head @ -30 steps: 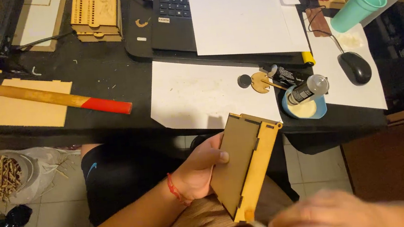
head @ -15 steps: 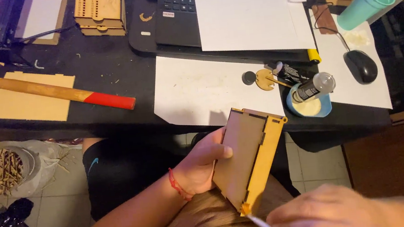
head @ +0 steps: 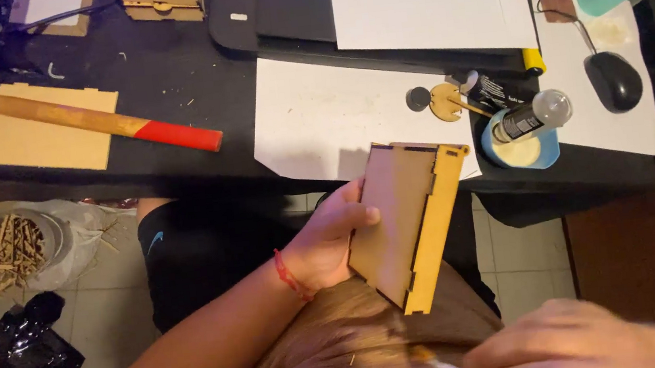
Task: Applying varnish to the surfaces of a small wooden box using a paintbrush.
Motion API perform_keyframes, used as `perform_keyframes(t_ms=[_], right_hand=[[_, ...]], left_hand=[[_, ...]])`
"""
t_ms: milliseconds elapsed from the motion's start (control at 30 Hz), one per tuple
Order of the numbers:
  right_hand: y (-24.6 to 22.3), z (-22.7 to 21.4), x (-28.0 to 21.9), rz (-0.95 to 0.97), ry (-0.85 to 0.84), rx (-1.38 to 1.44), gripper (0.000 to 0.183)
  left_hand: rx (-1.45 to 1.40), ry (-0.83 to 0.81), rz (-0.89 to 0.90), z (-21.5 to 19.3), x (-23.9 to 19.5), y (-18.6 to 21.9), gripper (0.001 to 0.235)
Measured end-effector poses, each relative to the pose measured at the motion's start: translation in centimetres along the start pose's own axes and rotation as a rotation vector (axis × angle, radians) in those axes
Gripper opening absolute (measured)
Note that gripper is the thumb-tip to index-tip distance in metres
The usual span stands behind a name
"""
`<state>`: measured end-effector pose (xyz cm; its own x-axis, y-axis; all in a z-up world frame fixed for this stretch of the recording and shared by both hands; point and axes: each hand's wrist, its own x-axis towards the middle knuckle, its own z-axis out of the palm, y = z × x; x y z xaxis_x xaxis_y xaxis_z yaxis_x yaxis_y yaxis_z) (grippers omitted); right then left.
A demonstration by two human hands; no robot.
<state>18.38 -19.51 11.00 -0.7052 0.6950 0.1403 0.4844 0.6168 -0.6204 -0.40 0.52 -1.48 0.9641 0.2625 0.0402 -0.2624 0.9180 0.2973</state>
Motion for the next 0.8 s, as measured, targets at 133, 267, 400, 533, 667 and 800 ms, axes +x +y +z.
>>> perform_keyframes(t_ms=[133, 267, 400, 533, 667, 800], right_hand=[[-1.0, -2.2, -7.6, 0.419, 0.256, -0.096, 0.027], [2.9, 5.1, -13.5, 0.518, 1.274, -0.019, 0.023], [3.8, 6.2, -12.2, 0.621, 1.368, -0.090, 0.030], [4.7, 6.0, -10.7, 0.361, 1.372, -0.153, 0.016], [4.8, 5.4, -9.6, 0.301, 1.346, -0.172, 0.017], [4.4, 5.6, -7.6, 0.270, 1.334, -0.179, 0.016]], left_hand=[[0.053, 0.183, 0.165, 0.4, -0.1, -0.3, 0.078], [0.317, 0.513, 0.318, 1.7, 0.1, -0.2, 0.060], [0.384, 0.606, 0.314, 3.2, 0.2, 0.1, 0.065], [0.350, 0.636, 0.375, 2.8, 0.7, -0.3, 0.069], [0.233, 0.709, 0.368, 4.1, 1.1, 0.6, 0.058], [0.063, 0.661, 0.284, 6.6, 1.0, 2.2, 0.052]])
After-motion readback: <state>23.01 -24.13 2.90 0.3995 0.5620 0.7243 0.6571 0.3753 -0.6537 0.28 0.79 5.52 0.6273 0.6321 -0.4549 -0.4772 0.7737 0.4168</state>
